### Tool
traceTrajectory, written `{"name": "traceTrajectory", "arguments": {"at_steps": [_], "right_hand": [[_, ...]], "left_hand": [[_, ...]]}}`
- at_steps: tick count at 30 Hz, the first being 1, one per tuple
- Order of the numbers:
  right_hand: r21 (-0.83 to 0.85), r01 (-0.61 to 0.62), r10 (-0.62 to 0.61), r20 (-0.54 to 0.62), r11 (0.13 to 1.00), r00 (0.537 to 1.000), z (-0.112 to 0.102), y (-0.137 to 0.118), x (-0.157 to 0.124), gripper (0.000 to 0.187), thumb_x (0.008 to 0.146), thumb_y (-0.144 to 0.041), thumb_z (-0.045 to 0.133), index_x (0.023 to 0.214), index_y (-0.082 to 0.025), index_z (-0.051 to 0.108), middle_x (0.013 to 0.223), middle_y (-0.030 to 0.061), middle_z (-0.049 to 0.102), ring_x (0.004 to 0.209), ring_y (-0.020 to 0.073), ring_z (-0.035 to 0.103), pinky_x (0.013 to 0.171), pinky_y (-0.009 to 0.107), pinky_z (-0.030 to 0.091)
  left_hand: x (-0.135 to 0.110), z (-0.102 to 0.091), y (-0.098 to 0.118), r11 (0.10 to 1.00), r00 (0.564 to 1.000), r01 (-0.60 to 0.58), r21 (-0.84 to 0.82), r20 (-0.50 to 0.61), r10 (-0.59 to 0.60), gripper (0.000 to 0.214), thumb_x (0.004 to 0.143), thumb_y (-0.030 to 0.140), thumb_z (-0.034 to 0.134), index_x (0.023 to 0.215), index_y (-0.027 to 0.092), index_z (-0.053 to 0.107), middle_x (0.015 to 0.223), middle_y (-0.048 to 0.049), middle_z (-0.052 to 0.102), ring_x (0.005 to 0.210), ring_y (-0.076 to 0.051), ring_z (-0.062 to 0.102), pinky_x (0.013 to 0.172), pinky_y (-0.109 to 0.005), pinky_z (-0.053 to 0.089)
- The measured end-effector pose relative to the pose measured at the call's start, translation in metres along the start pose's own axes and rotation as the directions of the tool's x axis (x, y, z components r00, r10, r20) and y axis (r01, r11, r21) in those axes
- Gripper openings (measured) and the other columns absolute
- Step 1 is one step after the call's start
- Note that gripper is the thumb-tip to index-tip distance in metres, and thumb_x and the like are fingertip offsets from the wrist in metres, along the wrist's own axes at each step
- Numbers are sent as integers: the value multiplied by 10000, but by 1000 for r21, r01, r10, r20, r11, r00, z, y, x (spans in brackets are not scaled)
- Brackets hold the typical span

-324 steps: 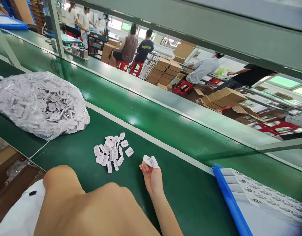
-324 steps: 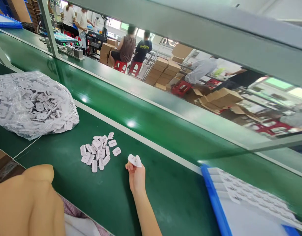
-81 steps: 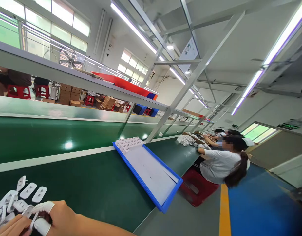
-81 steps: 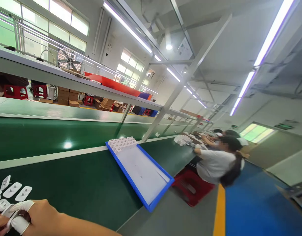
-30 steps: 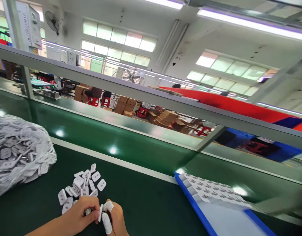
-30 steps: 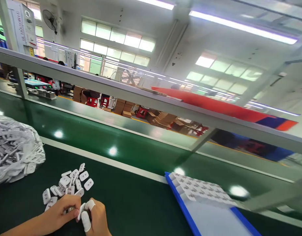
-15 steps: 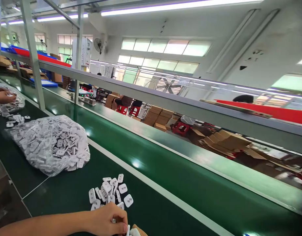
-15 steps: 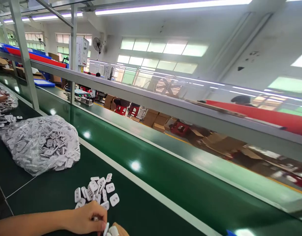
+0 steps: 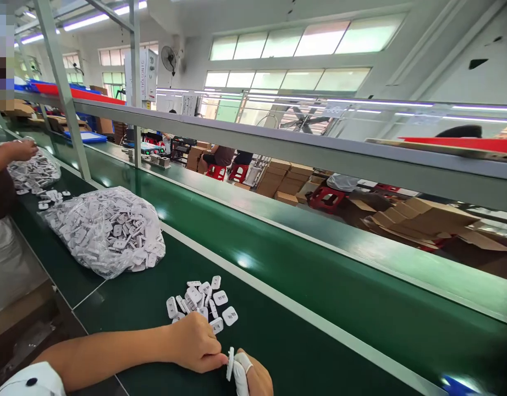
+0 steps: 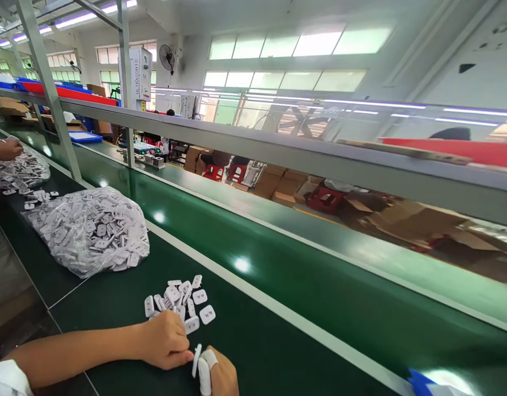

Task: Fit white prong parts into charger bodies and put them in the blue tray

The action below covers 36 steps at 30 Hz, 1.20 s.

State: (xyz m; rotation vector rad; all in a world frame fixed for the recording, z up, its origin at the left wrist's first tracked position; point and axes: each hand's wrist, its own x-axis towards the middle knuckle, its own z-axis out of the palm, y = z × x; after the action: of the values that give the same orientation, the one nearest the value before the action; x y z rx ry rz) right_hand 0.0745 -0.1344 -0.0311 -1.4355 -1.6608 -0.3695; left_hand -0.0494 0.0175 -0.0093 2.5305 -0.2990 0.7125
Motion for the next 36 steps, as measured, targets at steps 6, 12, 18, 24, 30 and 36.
{"name": "traceTrajectory", "arguments": {"at_steps": [6,12,18,24,30,36], "right_hand": [[-20,4,-4,0,1000,1000,0,-4,6,248,947,-95,342,732,-219,360,597,-27,436,502,111,430,483,246,290],[-20,-23,23,15,1000,1000,0,-5,6,273,970,-107,312,720,-204,361,606,-29,411,532,102,389,515,245,261],[-12,-63,64,40,998,997,-1,-5,12,349,1011,-225,247,689,-204,381,586,-22,429,518,106,370,521,258,275],[-139,-117,139,167,983,976,1,2,10,464,1010,-373,131,631,-219,352,553,-9,472,477,106,375,500,251,309],[-275,-154,257,394,949,882,4,8,5,417,997,-408,269,652,-211,394,634,-8,567,562,99,495,530,216,350],[-337,-162,316,475,928,822,-2,3,10,376,988,-378,367,654,-207,394,696,-20,591,632,100,526,555,212,345]], "left_hand": [[2,-1,1,978,995,-70,199,-52,82,260,907,312,474,675,197,458,582,1,540,524,-139,500,526,-300,364],[5,-8,8,984,989,-64,166,-122,85,85,906,230,457,882,178,520,698,-2,620,581,-148,544,569,-291,393],[9,-15,13,990,993,-71,120,-84,81,125,934,161,419,895,186,534,688,-3,620,592,-157,562,581,-283,419],[7,-15,6,1000,997,-9,15,-82,10,132,974,223,439,991,225,570,828,9,693,709,-128,656,643,-214,494],[-4,-9,-17,994,993,-67,85,-87,75,165,966,345,494,995,235,613,872,12,704,767,-140,675,727,-220,516],[-13,-5,-38,989,994,-95,112,-46,100,172,936,360,529,991,245,643,883,15,710,773,-168,680,736,-260,534]]}}
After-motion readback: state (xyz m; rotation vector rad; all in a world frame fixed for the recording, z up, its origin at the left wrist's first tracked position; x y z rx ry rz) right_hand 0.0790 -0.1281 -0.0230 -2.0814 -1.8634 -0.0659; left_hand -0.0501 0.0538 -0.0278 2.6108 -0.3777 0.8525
